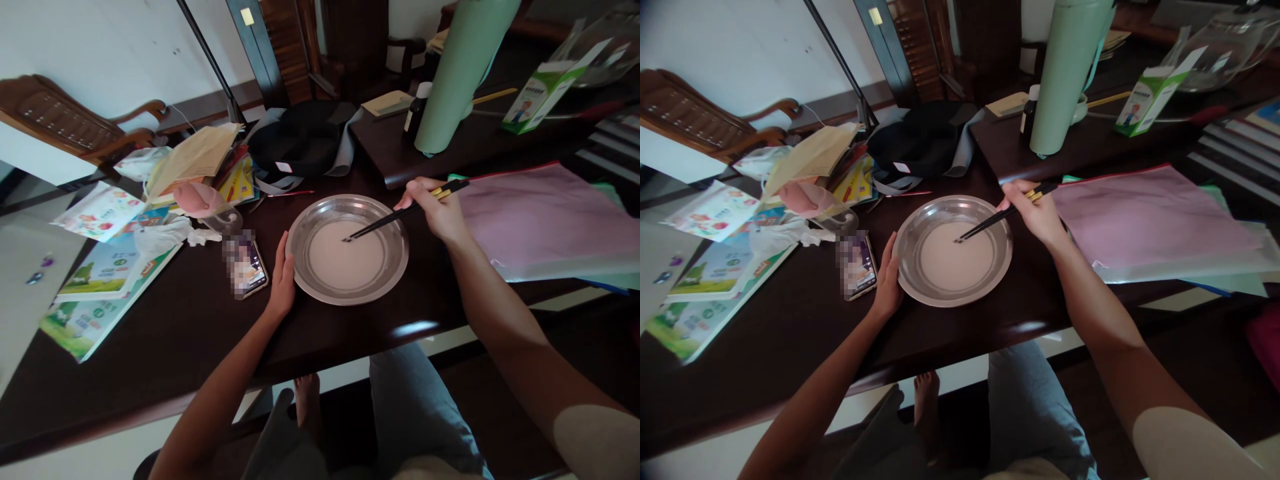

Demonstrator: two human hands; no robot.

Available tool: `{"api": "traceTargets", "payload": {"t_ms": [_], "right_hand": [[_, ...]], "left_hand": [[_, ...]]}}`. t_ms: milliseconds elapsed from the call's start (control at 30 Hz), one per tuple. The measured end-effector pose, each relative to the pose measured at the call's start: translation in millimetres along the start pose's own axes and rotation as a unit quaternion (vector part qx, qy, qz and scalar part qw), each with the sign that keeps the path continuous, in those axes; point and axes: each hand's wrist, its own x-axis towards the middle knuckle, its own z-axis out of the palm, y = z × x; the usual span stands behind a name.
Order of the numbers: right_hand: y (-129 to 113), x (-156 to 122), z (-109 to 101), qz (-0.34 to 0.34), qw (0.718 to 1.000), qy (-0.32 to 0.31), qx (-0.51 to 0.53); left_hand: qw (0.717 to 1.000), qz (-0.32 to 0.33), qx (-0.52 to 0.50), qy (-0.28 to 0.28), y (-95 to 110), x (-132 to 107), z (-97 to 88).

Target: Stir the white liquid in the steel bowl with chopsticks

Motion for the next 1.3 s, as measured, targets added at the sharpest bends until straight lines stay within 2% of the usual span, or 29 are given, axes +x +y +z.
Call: {"api": "traceTargets", "payload": {"t_ms": [67, 200, 267, 400, 467, 667, 733, 833, 900, 1100, 1167, 1300], "right_hand": [[0.7, 0.1, -1.6, 0.000, 1.000, 0.000, 0.020], [-3.2, -4.1, 2.8, 0.010, 0.995, -0.097, -0.003], [-4.3, -4.6, 4.5, 0.004, 0.993, -0.114, -0.025], [-1.5, -0.7, 0.9, 0.003, 1.000, -0.020, -0.019], [-0.5, 0.2, -0.7, 0.007, 1.000, 0.002, -0.003], [-5.8, -4.3, 4.7, 0.012, 0.995, -0.097, -0.020], [-5.6, -3.4, 4.3, 0.007, 0.996, -0.081, -0.031], [-2.4, -0.3, 0.3, 0.007, 1.000, -0.013, -0.021], [-1.3, 0.3, -1.3, 0.009, 1.000, 0.000, -0.005], [-5.0, -3.7, 4.0, 0.015, 0.995, -0.100, -0.022], [-3.9, -2.3, 3.0, 0.004, 0.996, -0.081, -0.029], [-0.4, 1.5, -2.5, -0.003, 1.000, 0.005, -0.003]], "left_hand": [[1.000, 0.004, 0.007, 0.002, 0.7, 0.0, 0.0], [1.000, -0.005, 0.008, 0.002, 1.6, -0.3, 0.0], [1.000, -0.007, 0.005, 0.000, 1.8, -0.4, -0.1], [1.000, -0.003, 0.009, -0.002, 2.1, -0.5, -0.3], [1.000, 0.002, 0.014, -0.003, 2.2, -0.6, -0.4], [1.000, -0.002, 0.009, 0.000, 4.5, -0.8, 0.2], [1.000, -0.004, 0.008, 0.000, 5.0, -0.8, 0.3], [1.000, -0.002, 0.011, 0.002, 4.5, -0.7, 0.4], [1.000, -0.001, 0.009, 0.002, 4.1, -0.8, 0.4], [1.000, -0.001, 0.013, 0.006, 6.6, -1.3, 0.7], [1.000, -0.004, 0.008, 0.006, 7.0, -1.2, 0.9], [1.000, 0.000, 0.008, 0.006, 7.2, -1.0, 1.0]]}}
